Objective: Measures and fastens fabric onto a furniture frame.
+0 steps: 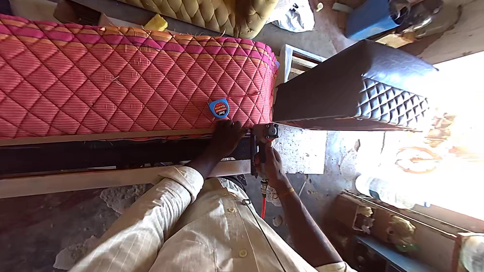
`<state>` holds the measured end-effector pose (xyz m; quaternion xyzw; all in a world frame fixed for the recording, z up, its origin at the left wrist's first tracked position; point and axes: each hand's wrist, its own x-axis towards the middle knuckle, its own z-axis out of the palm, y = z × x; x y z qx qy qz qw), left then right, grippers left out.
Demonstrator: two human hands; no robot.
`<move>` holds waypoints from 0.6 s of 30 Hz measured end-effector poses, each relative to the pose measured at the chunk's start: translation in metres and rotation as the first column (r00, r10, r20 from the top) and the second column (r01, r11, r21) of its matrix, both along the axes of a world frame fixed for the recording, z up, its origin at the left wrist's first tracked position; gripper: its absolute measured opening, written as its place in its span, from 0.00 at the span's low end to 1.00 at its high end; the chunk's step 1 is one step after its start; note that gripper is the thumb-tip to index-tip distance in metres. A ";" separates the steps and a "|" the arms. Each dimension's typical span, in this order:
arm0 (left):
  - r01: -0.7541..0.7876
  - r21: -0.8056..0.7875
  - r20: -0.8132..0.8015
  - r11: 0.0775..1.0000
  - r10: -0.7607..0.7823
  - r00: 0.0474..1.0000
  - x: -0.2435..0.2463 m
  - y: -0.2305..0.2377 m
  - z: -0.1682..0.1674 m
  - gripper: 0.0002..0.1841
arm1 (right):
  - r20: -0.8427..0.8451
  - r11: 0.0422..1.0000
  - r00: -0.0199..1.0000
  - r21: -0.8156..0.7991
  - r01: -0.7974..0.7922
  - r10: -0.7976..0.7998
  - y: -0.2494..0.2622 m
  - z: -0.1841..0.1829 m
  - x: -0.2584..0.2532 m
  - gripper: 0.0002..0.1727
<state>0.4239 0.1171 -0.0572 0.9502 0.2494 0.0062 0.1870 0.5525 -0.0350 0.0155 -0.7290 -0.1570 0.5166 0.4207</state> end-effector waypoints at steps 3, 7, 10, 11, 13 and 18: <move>-0.007 0.009 0.002 1.000 0.007 1.000 0.001 0.000 0.000 0.23 | 0.012 0.998 1.000 -0.055 -0.010 0.011 0.004 0.003 0.000 0.37; -0.031 0.000 0.015 1.000 0.031 0.999 0.003 -0.001 -0.002 0.21 | 0.015 0.994 0.998 -0.092 -0.054 0.056 0.006 -0.001 0.004 0.39; -0.022 -0.012 -0.014 1.000 0.022 1.000 0.003 -0.001 0.002 0.20 | -0.006 0.994 0.999 -0.104 -0.037 0.036 0.008 0.003 0.004 0.38; -0.023 -0.012 -0.020 1.000 0.023 1.000 0.004 0.001 0.004 0.20 | -0.035 0.994 0.999 -0.105 0.012 -0.016 0.011 0.006 0.004 0.38; -0.026 -0.032 -0.029 0.999 0.025 0.999 0.002 0.000 0.005 0.20 | -0.083 0.988 0.990 -0.113 0.109 -0.118 0.008 0.012 0.001 0.39; -0.047 -0.034 0.031 0.998 0.048 0.998 -0.003 0.000 0.002 0.17 | -0.092 0.992 0.988 -0.037 0.119 -0.122 -0.003 0.009 -0.004 0.39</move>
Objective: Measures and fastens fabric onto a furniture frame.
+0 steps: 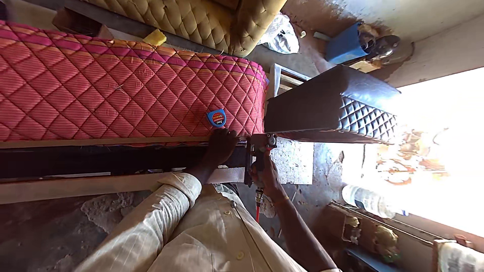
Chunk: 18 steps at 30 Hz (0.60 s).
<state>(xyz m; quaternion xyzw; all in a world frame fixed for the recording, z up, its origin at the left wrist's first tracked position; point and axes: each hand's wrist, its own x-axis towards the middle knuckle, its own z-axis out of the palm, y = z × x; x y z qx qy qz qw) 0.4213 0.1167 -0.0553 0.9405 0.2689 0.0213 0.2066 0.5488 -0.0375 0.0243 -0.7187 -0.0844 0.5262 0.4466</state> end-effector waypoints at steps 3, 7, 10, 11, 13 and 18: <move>0.010 -0.035 -0.035 0.999 -0.011 0.999 0.000 0.002 0.005 0.17 | 0.036 0.998 0.998 -0.031 -0.050 0.051 0.004 -0.006 -0.001 0.38; 0.029 -0.062 -0.006 0.998 -0.029 1.000 0.000 0.004 0.004 0.16 | 0.075 0.995 0.993 -0.047 -0.092 0.095 0.006 -0.007 -0.002 0.36; 0.025 -0.047 -0.004 0.999 -0.025 1.000 0.001 0.005 0.003 0.17 | 0.079 0.990 0.988 -0.064 -0.125 0.130 0.007 -0.007 0.002 0.37; 0.022 -0.044 -0.007 0.999 -0.022 1.000 0.000 0.005 0.003 0.18 | 0.075 0.987 0.986 -0.078 -0.142 0.148 0.006 -0.007 0.003 0.38; 0.016 -0.029 -0.004 0.999 -0.016 1.000 0.001 0.003 0.003 0.18 | 0.058 0.980 0.983 -0.115 -0.164 0.172 0.007 -0.003 0.009 0.41; 0.041 0.015 0.090 0.999 -0.042 0.995 -0.005 0.007 -0.008 0.18 | 0.030 0.977 0.985 -0.132 -0.167 0.172 0.030 0.037 0.037 0.36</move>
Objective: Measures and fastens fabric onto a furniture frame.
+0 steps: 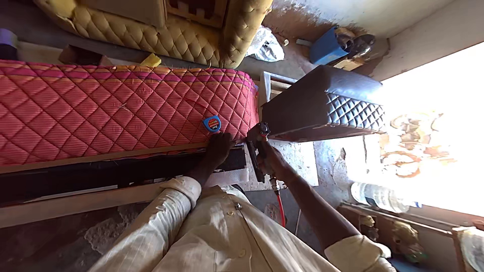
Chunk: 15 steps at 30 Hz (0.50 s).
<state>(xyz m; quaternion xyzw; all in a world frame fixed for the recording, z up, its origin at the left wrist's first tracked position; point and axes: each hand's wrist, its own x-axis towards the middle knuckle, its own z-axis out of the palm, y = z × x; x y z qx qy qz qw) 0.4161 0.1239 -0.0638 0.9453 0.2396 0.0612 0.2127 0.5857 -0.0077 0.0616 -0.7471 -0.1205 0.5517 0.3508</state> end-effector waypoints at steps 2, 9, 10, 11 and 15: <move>0.023 -0.005 0.098 1.000 -0.023 0.995 -0.009 0.005 -0.008 0.18 | 0.253 0.984 0.953 0.025 -0.177 0.165 0.018 0.014 0.014 0.31; -0.250 0.116 0.116 0.961 0.237 0.965 -0.107 -0.006 -0.005 0.18 | 0.853 0.635 0.108 -0.289 -0.717 0.510 0.162 -0.023 0.040 0.36; -0.310 0.150 0.090 0.939 0.299 0.950 -0.124 -0.004 -0.003 0.17 | 0.868 0.601 0.065 -0.285 -0.747 0.492 0.184 -0.032 0.034 0.35; -0.366 0.176 0.073 0.914 0.358 0.931 -0.140 -0.001 0.001 0.16 | 0.886 0.566 0.042 -0.259 -0.783 0.463 0.203 -0.041 0.028 0.32; -0.474 0.271 -0.055 0.838 0.505 0.861 -0.192 0.007 0.016 0.17 | 0.914 0.446 0.052 -0.146 -0.883 0.402 0.252 -0.066 0.003 0.27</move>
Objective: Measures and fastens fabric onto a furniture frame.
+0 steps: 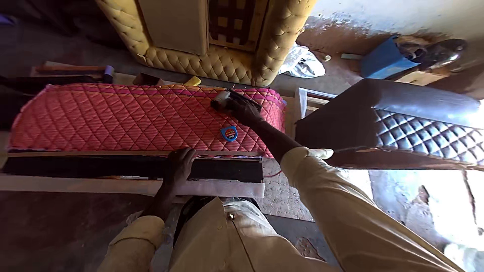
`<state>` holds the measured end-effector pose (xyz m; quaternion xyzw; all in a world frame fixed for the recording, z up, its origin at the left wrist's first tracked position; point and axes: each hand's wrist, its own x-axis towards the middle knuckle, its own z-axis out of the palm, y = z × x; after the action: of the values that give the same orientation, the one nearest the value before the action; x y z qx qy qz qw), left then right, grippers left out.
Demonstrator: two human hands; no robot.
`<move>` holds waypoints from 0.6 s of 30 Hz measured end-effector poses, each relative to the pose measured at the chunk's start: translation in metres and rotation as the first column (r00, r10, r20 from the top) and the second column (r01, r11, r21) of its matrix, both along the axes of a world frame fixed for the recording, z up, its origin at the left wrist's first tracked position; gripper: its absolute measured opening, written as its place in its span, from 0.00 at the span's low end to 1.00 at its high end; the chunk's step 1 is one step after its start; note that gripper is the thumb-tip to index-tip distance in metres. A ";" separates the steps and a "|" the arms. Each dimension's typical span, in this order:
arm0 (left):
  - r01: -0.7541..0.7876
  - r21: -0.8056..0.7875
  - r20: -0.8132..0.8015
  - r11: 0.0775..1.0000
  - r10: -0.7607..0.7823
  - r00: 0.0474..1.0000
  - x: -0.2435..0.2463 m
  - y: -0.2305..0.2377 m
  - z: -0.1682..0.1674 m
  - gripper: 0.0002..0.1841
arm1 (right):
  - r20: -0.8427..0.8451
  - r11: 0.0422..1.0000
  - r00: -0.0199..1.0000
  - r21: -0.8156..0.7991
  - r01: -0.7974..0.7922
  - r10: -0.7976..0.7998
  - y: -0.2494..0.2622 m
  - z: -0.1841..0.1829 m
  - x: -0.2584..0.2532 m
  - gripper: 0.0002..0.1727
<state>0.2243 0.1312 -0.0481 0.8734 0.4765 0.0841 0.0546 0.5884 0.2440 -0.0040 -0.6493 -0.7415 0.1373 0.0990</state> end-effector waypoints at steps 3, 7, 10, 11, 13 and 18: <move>-0.068 -0.001 -0.144 0.998 0.067 0.987 -0.009 0.006 0.005 0.20 | -0.001 0.987 0.999 0.156 -0.047 0.048 -0.003 0.010 -0.021 0.25; -0.114 -0.091 -0.080 0.989 0.107 0.991 -0.001 0.017 0.005 0.15 | -0.048 0.972 0.972 -0.042 -0.232 0.230 -0.050 0.008 -0.034 0.40; -0.073 -0.138 -0.045 0.988 0.068 0.997 -0.002 0.024 0.004 0.14 | -0.095 0.971 0.969 -0.060 -0.233 0.227 -0.075 -0.022 -0.036 0.37; -0.053 -0.141 -0.046 0.989 0.047 0.998 -0.003 0.029 0.005 0.15 | -0.088 0.975 0.974 -0.045 -0.215 0.211 -0.074 -0.025 -0.038 0.35; -0.007 -0.153 -0.058 0.988 -0.002 0.998 -0.007 0.031 0.015 0.24 | -0.104 0.986 0.982 -0.043 -0.163 0.158 -0.066 -0.023 -0.036 0.33; 0.060 -0.194 0.074 0.979 -0.047 0.996 0.002 0.060 0.053 0.30 | -0.130 0.875 0.866 -0.107 0.472 -0.483 -0.017 -0.030 0.012 0.39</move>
<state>0.2262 0.1912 0.0048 0.8729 0.4567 0.0653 0.1589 0.6002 0.2270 -0.0338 -0.8031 -0.5426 0.1844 0.1630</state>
